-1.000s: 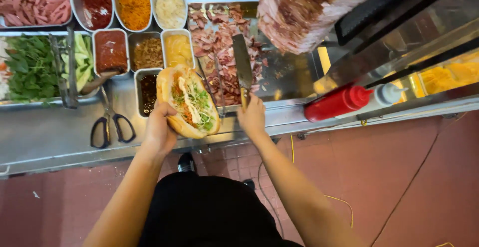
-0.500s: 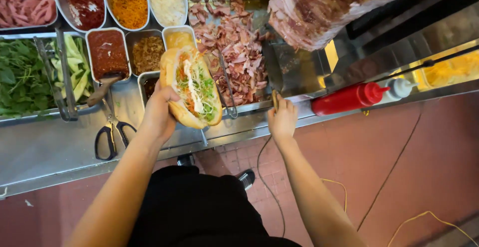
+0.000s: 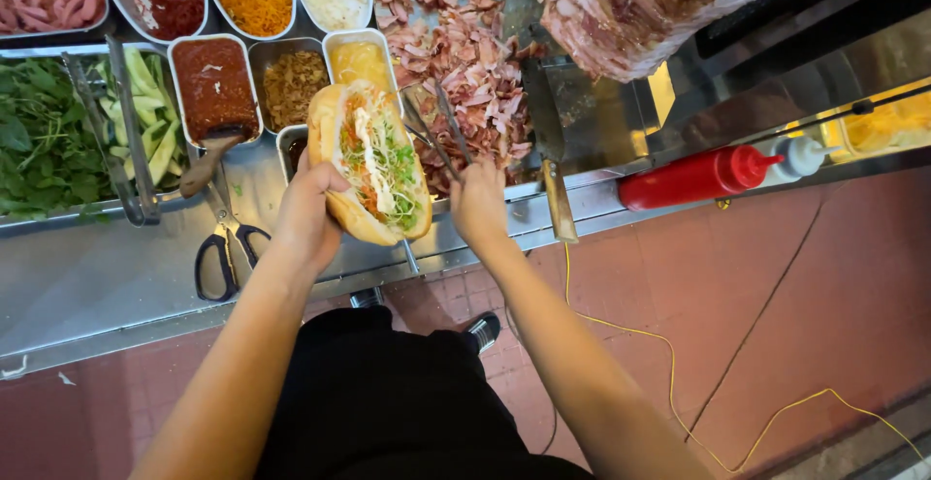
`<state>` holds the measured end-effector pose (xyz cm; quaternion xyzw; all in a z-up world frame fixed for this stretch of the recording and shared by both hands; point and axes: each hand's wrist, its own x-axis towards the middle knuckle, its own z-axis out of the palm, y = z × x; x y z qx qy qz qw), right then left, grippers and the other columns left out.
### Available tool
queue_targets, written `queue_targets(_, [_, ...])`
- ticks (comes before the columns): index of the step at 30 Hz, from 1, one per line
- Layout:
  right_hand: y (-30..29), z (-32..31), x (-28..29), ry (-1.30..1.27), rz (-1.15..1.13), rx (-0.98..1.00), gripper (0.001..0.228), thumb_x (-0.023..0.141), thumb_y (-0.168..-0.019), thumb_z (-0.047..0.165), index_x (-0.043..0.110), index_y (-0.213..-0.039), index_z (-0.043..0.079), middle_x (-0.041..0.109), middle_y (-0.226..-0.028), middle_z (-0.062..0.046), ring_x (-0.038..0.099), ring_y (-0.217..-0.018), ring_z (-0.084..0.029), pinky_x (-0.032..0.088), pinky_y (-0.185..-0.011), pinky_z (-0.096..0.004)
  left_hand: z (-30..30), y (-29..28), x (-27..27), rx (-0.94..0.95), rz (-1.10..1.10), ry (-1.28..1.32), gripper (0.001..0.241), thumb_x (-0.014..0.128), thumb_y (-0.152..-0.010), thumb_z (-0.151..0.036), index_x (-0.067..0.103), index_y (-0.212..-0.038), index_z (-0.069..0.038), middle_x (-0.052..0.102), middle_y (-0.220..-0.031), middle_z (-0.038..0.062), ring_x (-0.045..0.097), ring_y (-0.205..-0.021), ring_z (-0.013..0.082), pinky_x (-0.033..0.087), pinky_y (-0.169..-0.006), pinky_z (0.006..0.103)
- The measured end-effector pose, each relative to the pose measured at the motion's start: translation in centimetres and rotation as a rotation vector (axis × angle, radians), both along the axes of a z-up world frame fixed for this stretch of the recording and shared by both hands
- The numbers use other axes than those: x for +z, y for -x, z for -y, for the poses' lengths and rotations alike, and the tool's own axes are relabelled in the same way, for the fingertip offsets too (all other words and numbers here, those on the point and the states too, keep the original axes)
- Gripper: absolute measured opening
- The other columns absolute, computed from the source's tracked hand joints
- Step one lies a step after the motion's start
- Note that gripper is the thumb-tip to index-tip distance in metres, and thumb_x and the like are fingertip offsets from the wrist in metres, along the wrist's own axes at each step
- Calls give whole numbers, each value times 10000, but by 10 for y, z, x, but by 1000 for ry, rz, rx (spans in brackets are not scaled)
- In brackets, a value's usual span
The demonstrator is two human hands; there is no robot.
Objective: The recorder slices meat from a rotisserie, assembles a kebab sandwich with various toppings and sauces, and then toasts it in a sandwich press.
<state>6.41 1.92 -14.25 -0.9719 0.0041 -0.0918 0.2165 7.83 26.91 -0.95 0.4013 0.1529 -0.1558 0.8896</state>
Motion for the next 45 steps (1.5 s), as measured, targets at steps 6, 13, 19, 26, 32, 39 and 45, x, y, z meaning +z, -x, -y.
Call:
queue_targets(6, [39,34,95,-122,-267,-186,468,668,-913,203,541,-1326,23,689,-1103,-224,670,-998,-413,529,-874,-502,-6,-3,-5,17,-28,13,794,467,-701,-14,392,-1489,-61,578,-1391,101,562,-1303,279,443,-1141,432])
queue_targets(13, [53,71,75,248,56,119,542,739,-845,239,597,-1325,32,684,-1071,-197,677,-1036,-426,544,-917,-488,11,-9,-7,-13,6,26,806,472,-694,-19,391,-1495,-61,586,-1387,98,565,-1301,272,439,-1140,413])
queue_targets(19, [52,55,63,-28,-61,-36,413,704,-924,211,658,-1308,67,724,-1145,-197,700,-995,-401,557,-856,-471,29,-6,-12,-81,-1,7,834,477,-686,-16,389,-1514,-63,590,-1362,128,572,-1257,286,444,-1115,405])
queue_targets(26, [87,56,90,-176,-84,-258,393,725,-902,230,697,-1273,103,751,-1046,-207,730,-909,-389,575,-783,-463,50,-2,-12,-149,-38,17,841,483,-674,-8,399,-1507,-89,594,-1371,108,570,-1264,260,437,-1105,382])
queue_targets(32, [79,57,111,-362,-26,-314,454,739,-892,253,660,-1291,50,760,-1052,-197,759,-935,-350,588,-812,-416,61,-4,-18,-192,-35,10,807,486,-701,-11,419,-1504,-57,600,-1371,120,579,-1256,259,443,-1102,385])
queue_targets(39, [67,54,102,-238,-20,-289,510,758,-879,258,642,-1310,12,719,-1143,-244,698,-1061,-400,553,-887,-440,53,-13,-6,-163,-21,49,801,470,-696,-6,399,-1492,-60,603,-1342,118,585,-1258,282,460,-1111,412])
queue_targets(45, [63,57,107,-166,-136,-294,514,770,-834,244,654,-1290,37,732,-1072,-228,693,-1019,-397,541,-881,-460,43,-11,-9,-112,-58,-15,805,472,-688,-10,422,-1487,-91,603,-1349,88,576,-1262,260,444,-1111,383])
